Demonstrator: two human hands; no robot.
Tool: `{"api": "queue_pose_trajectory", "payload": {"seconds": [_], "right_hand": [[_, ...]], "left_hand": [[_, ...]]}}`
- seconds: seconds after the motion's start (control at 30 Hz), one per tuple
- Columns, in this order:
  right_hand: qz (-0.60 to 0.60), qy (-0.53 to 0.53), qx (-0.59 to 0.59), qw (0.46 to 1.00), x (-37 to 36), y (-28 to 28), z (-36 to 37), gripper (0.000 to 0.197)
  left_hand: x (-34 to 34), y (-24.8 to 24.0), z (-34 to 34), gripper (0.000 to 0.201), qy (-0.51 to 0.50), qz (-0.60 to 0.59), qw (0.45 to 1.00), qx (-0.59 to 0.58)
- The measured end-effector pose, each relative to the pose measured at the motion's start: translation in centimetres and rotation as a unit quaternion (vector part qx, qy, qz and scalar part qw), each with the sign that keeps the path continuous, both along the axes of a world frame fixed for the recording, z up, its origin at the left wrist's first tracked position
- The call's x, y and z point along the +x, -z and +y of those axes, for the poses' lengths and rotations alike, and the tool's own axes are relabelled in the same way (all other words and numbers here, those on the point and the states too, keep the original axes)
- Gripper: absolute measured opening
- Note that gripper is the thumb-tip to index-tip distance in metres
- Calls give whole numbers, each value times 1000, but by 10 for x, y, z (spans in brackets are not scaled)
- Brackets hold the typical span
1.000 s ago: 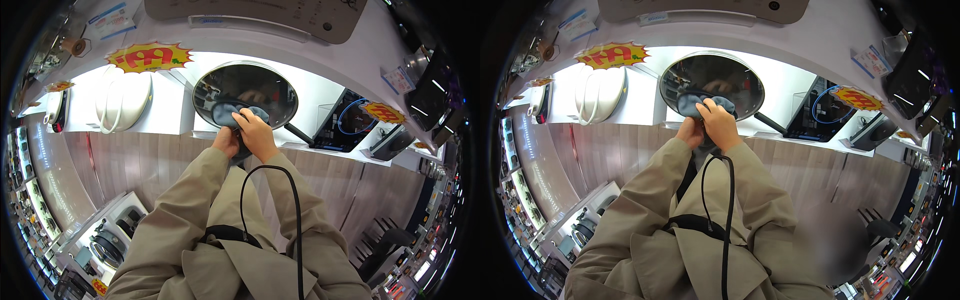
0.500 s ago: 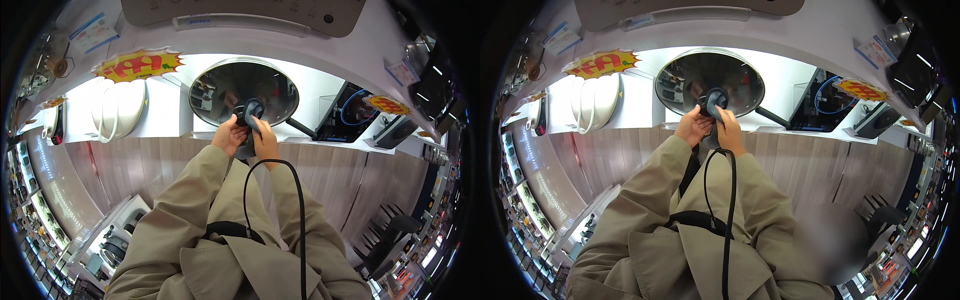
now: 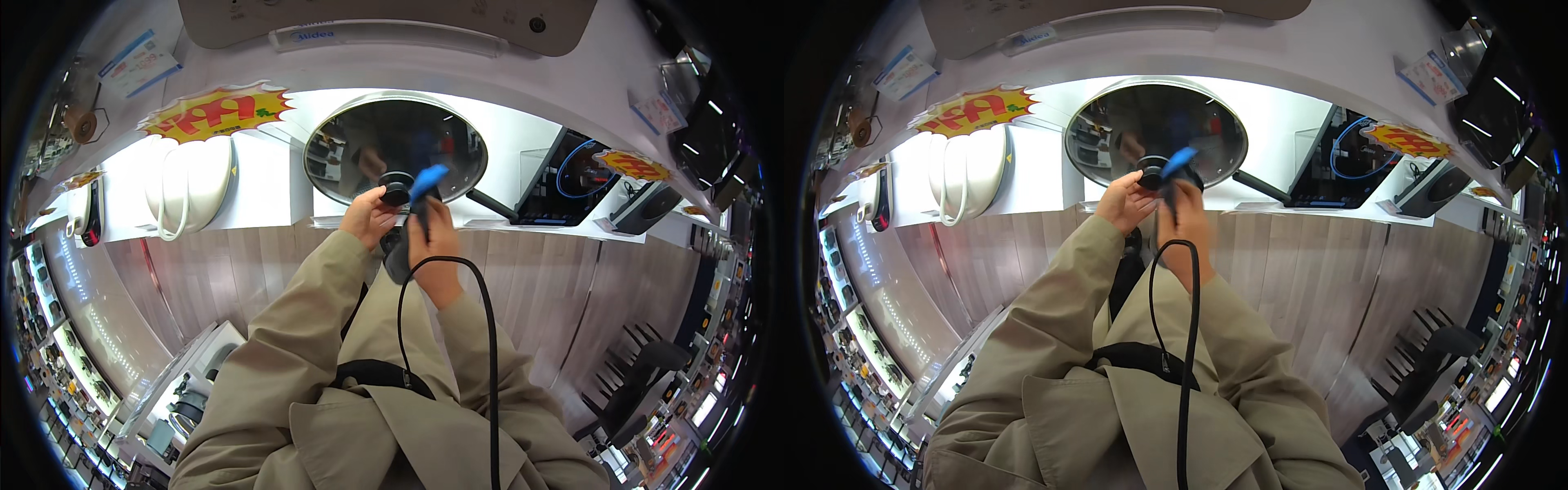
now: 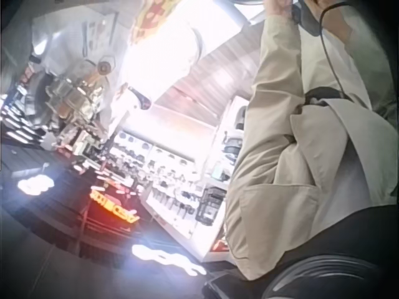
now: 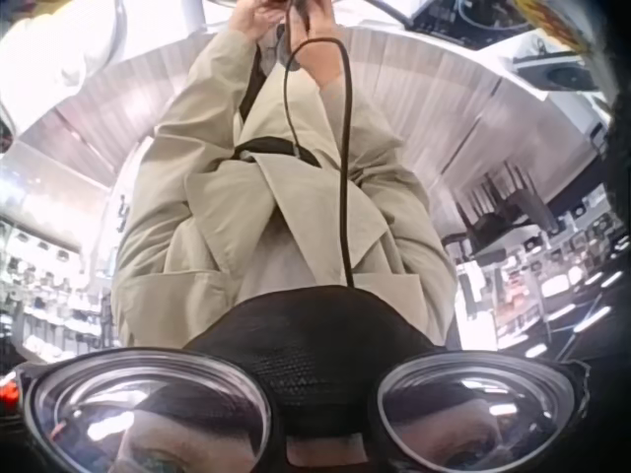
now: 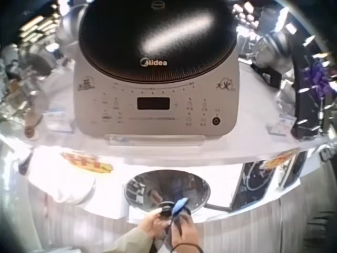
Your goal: The person wipes the surfaces of several kitchen appliances on display using a blue cloth. They clean a beige induction cooktop, a silver rice cooker, a black induction cooktop, and a glass pot lid, moving from one appliance to the next.
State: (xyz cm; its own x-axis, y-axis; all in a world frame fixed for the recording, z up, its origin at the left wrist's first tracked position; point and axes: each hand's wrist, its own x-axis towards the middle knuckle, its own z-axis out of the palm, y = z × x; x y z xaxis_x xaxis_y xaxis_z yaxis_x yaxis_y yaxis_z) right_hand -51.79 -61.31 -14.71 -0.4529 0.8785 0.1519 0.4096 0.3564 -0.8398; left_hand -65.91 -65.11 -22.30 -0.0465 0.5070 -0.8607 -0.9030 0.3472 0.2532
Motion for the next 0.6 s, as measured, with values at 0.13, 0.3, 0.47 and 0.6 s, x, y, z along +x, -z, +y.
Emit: {"api": "queue_pose_trajectory", "payload": {"seconds": [0.13, 0.3, 0.47, 0.6], "right_hand": [[-192, -97, 76, 974, -32, 13, 9, 31], [-312, -181, 173, 917, -42, 43, 13, 19], [-298, -310, 233, 872, -28, 29, 36, 20], [-205, -212, 77, 952, -12, 30, 27, 44]], "left_hand": [[8, 3, 1, 31, -113, -60, 991, 45], [2, 25, -9, 35, -150, -134, 975, 92], [-2, -7, 0, 42, -162, -163, 969, 92], [3, -13, 0, 48, -170, -136, 973, 81]]}}
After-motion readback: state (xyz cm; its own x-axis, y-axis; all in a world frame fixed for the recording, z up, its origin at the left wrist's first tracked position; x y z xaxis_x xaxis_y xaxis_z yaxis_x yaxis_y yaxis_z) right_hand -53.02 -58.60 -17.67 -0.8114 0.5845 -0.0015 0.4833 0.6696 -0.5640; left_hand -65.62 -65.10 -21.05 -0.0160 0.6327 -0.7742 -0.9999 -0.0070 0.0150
